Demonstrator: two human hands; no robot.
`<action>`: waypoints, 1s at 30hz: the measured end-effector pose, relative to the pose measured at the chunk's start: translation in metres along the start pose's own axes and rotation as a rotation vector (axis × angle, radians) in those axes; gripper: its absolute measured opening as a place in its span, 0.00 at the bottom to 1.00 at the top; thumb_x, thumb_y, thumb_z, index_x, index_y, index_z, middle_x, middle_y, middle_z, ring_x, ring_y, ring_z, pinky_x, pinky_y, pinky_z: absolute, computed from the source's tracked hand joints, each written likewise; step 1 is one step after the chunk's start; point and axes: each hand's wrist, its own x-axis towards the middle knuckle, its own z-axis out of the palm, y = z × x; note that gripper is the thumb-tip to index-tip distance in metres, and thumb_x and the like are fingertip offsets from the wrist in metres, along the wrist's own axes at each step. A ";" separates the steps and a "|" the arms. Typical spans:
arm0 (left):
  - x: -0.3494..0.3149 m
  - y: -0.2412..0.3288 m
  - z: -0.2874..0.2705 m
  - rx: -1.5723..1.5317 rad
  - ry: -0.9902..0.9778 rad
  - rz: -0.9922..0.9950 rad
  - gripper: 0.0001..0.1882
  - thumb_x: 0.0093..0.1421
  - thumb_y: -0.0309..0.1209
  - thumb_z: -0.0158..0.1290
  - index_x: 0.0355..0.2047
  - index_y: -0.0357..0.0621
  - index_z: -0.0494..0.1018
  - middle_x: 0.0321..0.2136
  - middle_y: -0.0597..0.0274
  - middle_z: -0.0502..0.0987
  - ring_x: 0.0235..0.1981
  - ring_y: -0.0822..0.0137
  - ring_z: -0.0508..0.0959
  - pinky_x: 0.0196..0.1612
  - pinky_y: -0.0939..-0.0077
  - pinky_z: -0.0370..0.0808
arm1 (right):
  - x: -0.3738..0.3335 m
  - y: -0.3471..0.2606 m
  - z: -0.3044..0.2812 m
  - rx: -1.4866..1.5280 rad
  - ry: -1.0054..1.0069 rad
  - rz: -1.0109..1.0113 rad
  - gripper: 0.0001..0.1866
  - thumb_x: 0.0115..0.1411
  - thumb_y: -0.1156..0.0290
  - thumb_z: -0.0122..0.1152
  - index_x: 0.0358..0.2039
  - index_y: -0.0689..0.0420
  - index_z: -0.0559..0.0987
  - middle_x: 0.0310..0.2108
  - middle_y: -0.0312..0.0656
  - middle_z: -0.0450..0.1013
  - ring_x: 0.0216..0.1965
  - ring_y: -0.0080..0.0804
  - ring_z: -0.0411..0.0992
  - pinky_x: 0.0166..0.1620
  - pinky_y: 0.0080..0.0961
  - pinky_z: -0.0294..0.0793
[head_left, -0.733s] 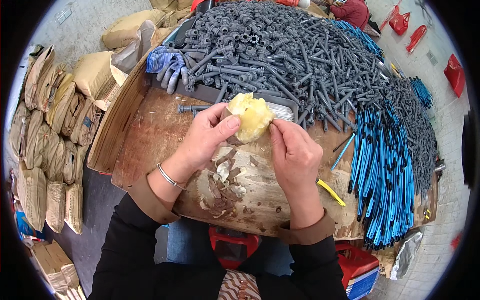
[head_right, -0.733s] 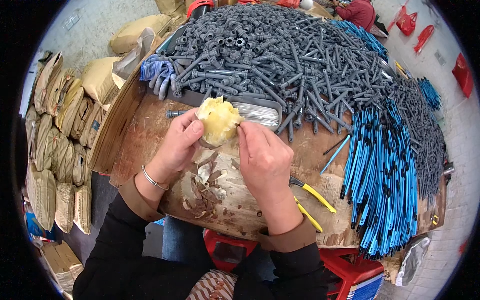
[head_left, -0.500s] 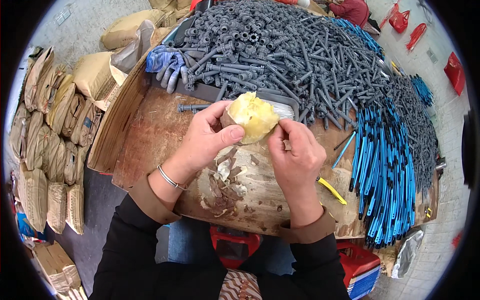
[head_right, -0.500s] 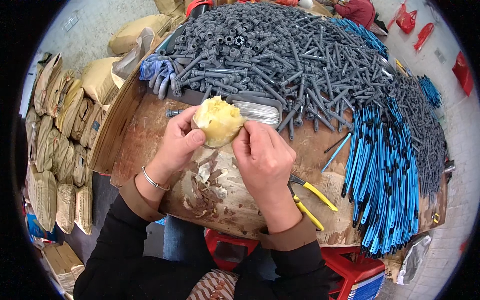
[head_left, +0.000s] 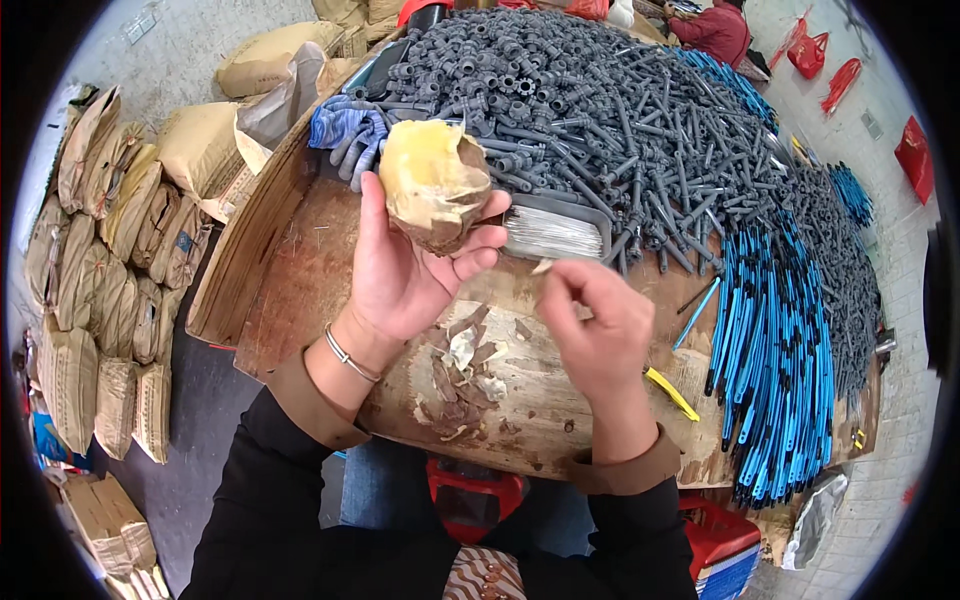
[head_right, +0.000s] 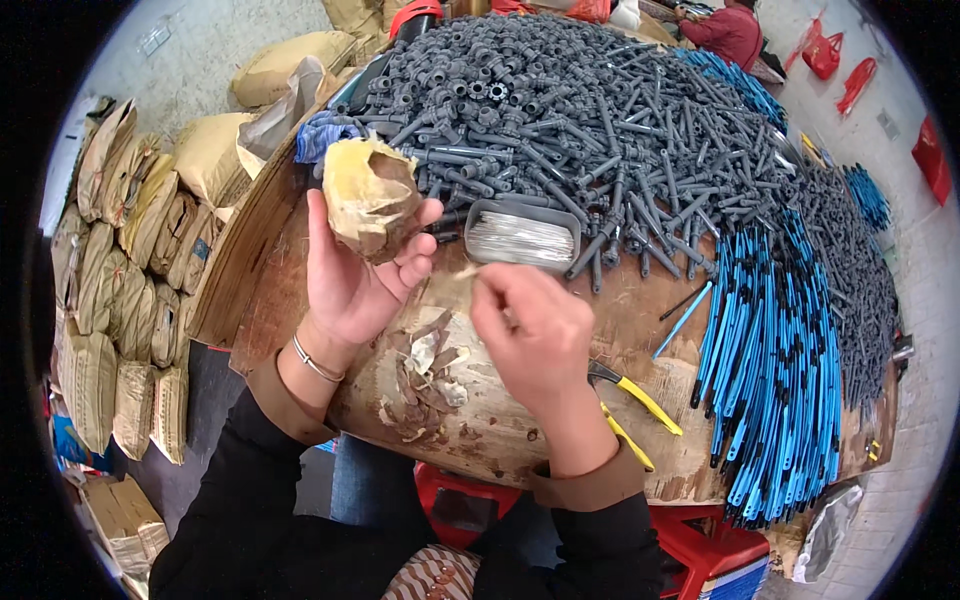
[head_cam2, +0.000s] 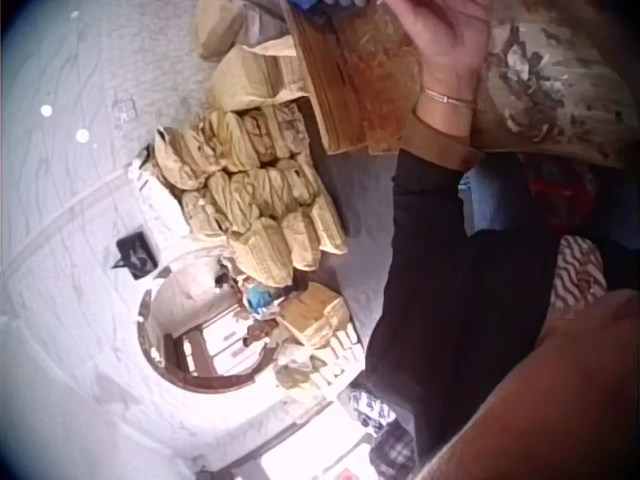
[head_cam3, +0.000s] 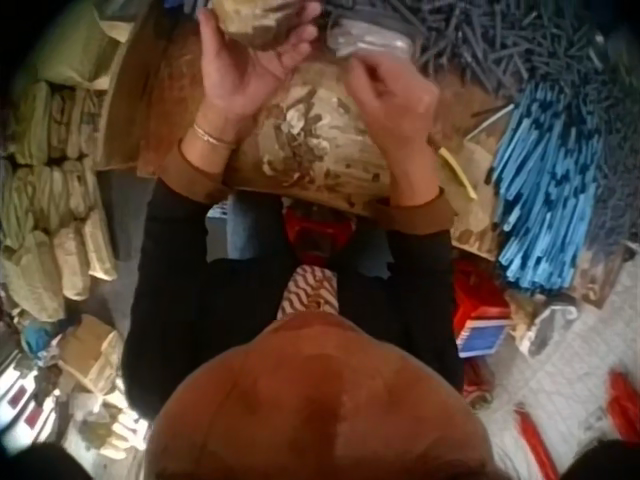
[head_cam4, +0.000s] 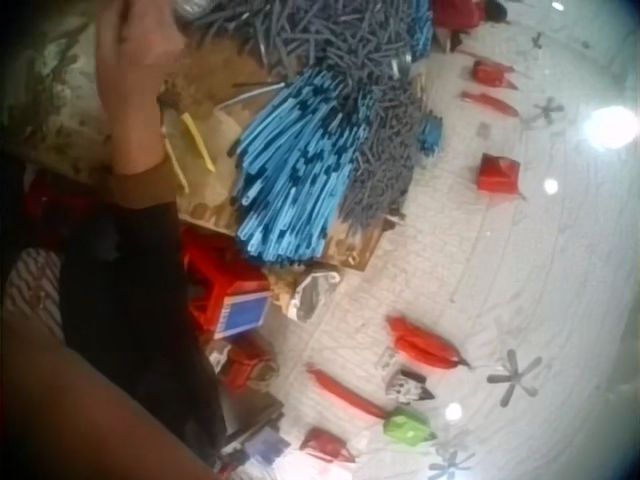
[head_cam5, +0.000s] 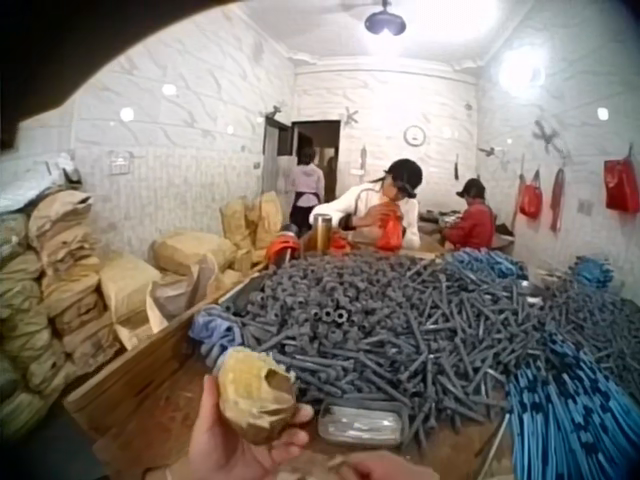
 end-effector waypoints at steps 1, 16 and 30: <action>0.001 -0.001 -0.002 0.025 0.009 -0.017 0.42 0.58 0.65 0.30 0.54 0.40 0.62 0.46 0.46 0.72 0.42 0.56 0.77 0.41 0.67 0.77 | -0.001 -0.002 0.000 -0.124 -0.192 -0.251 0.06 0.49 0.83 0.59 0.31 0.62 0.77 0.24 0.42 0.74 0.23 0.25 0.74 0.29 0.17 0.72; -0.003 -0.020 -0.010 0.239 0.155 -0.047 0.41 0.59 0.65 0.24 0.54 0.44 0.63 0.47 0.58 0.72 0.46 0.66 0.73 0.45 0.72 0.72 | 0.001 -0.002 0.004 -0.170 -0.150 -0.247 0.06 0.51 0.79 0.61 0.31 0.64 0.77 0.27 0.46 0.75 0.27 0.36 0.74 0.31 0.24 0.73; -0.007 -0.028 -0.016 0.802 0.053 0.165 0.37 0.62 0.59 0.33 0.54 0.35 0.57 0.47 0.56 0.70 0.49 0.68 0.71 0.54 0.73 0.66 | -0.002 -0.002 -0.001 -0.249 -0.019 -0.229 0.05 0.53 0.83 0.57 0.32 0.66 0.77 0.26 0.47 0.75 0.24 0.33 0.74 0.28 0.20 0.72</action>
